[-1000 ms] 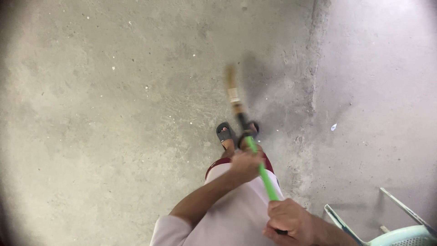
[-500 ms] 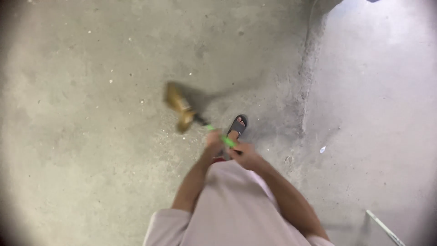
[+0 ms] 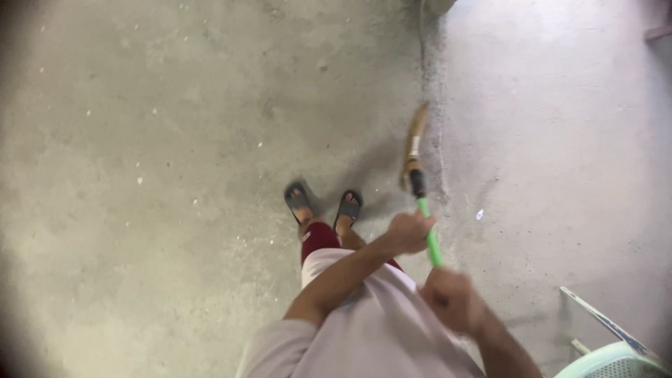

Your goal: Sweeping a concrete floor using a broom.

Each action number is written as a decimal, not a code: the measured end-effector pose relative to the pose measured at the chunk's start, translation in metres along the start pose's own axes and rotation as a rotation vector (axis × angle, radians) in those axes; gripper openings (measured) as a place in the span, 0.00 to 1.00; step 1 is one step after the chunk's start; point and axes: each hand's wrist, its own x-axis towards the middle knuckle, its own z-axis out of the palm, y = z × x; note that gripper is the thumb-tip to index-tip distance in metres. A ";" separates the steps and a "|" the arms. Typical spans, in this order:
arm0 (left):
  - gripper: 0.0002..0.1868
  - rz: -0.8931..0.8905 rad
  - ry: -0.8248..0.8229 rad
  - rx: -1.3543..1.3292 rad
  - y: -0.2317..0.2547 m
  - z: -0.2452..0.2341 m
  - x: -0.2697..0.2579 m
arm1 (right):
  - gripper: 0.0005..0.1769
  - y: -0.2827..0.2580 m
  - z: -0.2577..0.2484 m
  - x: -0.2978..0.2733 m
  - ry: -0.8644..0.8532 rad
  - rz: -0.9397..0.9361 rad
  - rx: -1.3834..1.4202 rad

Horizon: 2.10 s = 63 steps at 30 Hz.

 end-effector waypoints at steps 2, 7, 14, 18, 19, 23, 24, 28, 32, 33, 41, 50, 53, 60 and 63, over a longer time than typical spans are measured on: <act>0.12 -0.011 -0.023 0.018 0.003 -0.037 -0.038 | 0.17 -0.066 -0.015 0.008 -0.158 -0.306 0.193; 0.09 -0.143 0.250 0.259 -0.076 -0.109 -0.139 | 0.20 -0.145 -0.001 0.093 -0.417 -0.458 0.338; 0.22 -0.800 0.388 0.250 -0.312 -0.203 -0.219 | 0.20 -0.141 0.201 0.290 -0.725 -0.125 0.286; 0.22 -0.857 0.471 0.143 -0.375 -0.232 -0.182 | 0.19 -0.120 0.257 0.358 -0.558 -0.132 0.319; 0.20 -0.793 0.476 0.050 -0.381 -0.231 -0.162 | 0.15 -0.120 0.253 0.365 -0.453 -0.041 0.302; 0.15 -0.575 0.327 -0.272 -0.356 -0.201 -0.073 | 0.13 -0.122 0.202 0.354 -0.140 0.036 0.266; 0.15 -0.569 0.316 -0.266 -0.341 -0.202 -0.052 | 0.13 -0.128 0.186 0.353 -0.129 0.042 0.271; 0.14 -0.354 0.038 -0.213 -0.271 -0.223 -0.001 | 0.13 -0.153 0.137 0.347 -0.034 0.348 0.178; 0.13 -0.183 0.064 -0.176 -0.230 -0.257 -0.014 | 0.13 -0.163 0.140 0.325 0.021 -0.087 0.061; 0.13 -0.175 0.061 -0.175 -0.217 -0.280 -0.031 | 0.13 -0.185 0.129 0.317 0.029 -0.083 0.057; 0.24 -0.641 -0.016 0.175 -0.201 -0.411 -0.125 | 0.20 -0.266 0.079 0.354 -0.421 -0.413 0.379; 0.32 -1.094 0.150 -0.006 -0.414 -0.394 -0.059 | 0.15 -0.112 0.212 0.541 -0.458 -0.113 0.410; 0.28 -0.960 0.179 -0.011 -0.423 -0.361 0.010 | 0.13 -0.080 0.176 0.540 -0.248 -0.155 0.234; 0.29 -0.404 -0.030 0.014 -0.328 -0.341 0.191 | 0.13 -0.059 0.042 0.513 0.128 0.306 0.230; 0.25 -0.197 -0.117 0.129 -0.289 -0.358 0.216 | 0.15 -0.060 0.022 0.496 0.179 0.441 0.286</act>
